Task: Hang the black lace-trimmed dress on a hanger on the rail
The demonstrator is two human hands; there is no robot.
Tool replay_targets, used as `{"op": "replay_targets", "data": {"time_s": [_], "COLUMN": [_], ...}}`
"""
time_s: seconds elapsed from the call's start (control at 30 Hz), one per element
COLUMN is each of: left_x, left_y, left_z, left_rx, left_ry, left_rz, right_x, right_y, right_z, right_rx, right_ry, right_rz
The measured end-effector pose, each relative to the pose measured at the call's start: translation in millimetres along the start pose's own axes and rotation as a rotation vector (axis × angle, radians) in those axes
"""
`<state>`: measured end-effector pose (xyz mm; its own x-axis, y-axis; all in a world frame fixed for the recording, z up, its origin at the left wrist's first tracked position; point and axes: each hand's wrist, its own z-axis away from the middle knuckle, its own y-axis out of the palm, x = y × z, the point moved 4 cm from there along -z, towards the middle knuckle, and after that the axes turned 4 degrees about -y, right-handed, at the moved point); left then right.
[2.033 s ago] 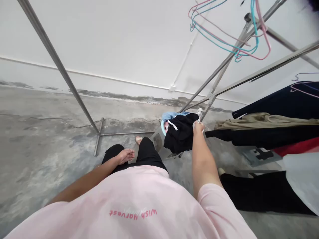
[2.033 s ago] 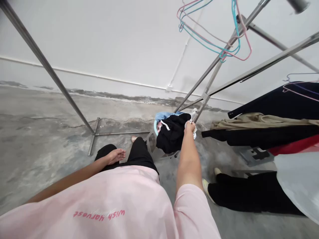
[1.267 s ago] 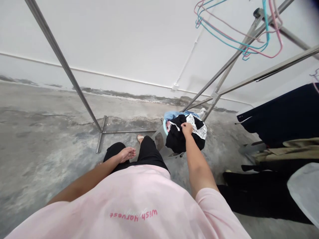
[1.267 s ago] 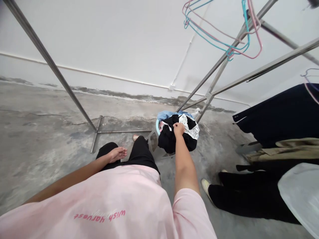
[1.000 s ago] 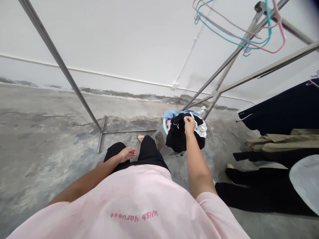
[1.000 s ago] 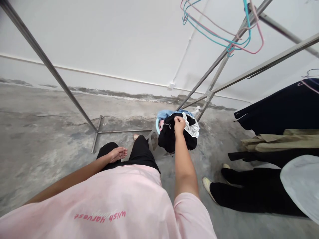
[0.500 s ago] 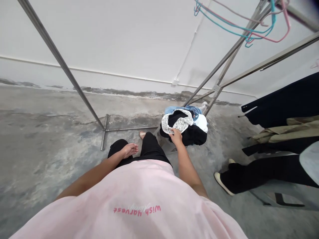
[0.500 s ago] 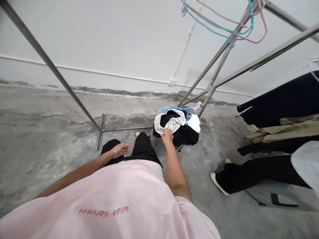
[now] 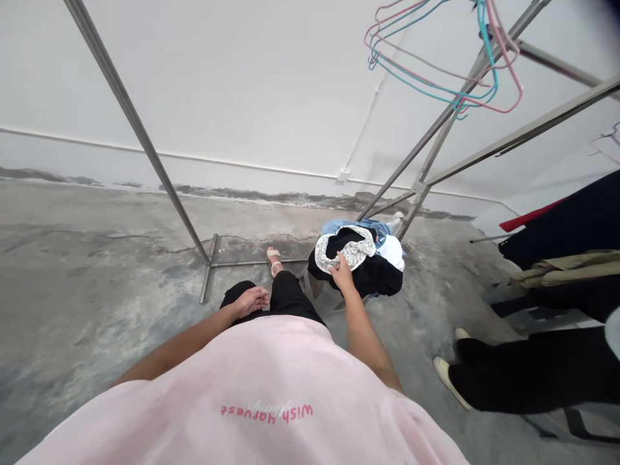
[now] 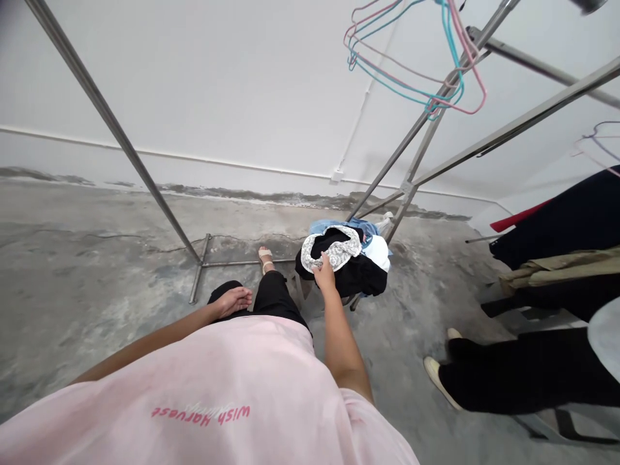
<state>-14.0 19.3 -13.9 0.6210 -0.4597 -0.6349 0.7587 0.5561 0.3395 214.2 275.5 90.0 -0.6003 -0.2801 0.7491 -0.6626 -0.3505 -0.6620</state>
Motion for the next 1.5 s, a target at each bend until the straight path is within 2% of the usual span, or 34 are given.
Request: {"op": "replay_targets", "data": {"time_s": [0.23,0.33,0.43,0.53,0.63,0.7,0.77,0.87,0.93,1.0,1.07,1.1,1.17,1.23,1.3,1.43,1.5], "left_x": [2.5,-1.1,-4.5,-7.0,-22.3,-47.6,-83.8,-140.0,-164.6,-172.2,-159.6,-150.9,-137.5,-138.2,-153.9,-208.0,-232.5], "left_y": [-10.9,-9.9,2.8,26.6,57.6,82.6,113.2,171.6,215.1,258.5,300.6,314.2,328.8,327.4,311.1,249.4,218.4], "left_z": [3.7,2.1,-6.2,-21.2,-43.5,-61.3,-78.3,-93.0,-91.6,-81.6,-63.9,-57.7,-50.9,-47.2,-41.7,-17.5,0.1], "left_rx": [-0.038,-0.069,-0.099,-0.130,-0.163,-0.176,-0.159,-0.042,0.083,0.254,0.493,0.538,0.549,0.457,0.321,0.047,-0.052], "left_ry": [-0.026,-0.060,-0.099,-0.123,-0.051,0.082,0.268,0.543,0.686,0.811,1.058,1.130,1.158,1.121,1.091,1.044,1.027], "left_rz": [-0.019,-0.042,-0.101,-0.212,-0.341,-0.417,-0.478,-0.561,-0.624,-0.736,-1.171,-1.324,-1.506,-1.536,-1.493,-1.333,-1.240], "right_x": [0.7,-3.8,-8.9,-9.9,-4.1,3.5,11.6,19.7,23.2,28.9,37.9,42.8,51.2,55.8,56.0,54.5,63.5], "right_y": [46.6,59.9,62.3,54.8,35.6,16.6,-4.3,-30.7,-41.4,-46.7,-49.4,-51.0,-54.6,-58.7,-62.2,-69.4,-77.6], "right_z": [-1.6,-0.3,2.6,7.7,17.8,28.0,40.5,60.6,73.6,85.8,97.3,102.6,111.9,119.3,124.2,120.5,111.4], "right_rx": [0.128,0.181,0.222,0.263,0.268,0.246,0.217,0.173,0.152,0.143,0.129,0.104,0.039,-0.043,-0.121,-0.238,-0.263], "right_ry": [0.024,0.058,0.081,0.088,0.052,-0.009,-0.071,-0.114,-0.140,-0.212,-0.312,-0.349,-0.378,-0.362,-0.328,-0.245,-0.238], "right_rz": [-0.281,-0.368,-0.410,-0.401,-0.355,-0.318,-0.282,-0.229,-0.213,-0.223,-0.252,-0.268,-0.296,-0.318,-0.338,-0.399,-0.449]}}
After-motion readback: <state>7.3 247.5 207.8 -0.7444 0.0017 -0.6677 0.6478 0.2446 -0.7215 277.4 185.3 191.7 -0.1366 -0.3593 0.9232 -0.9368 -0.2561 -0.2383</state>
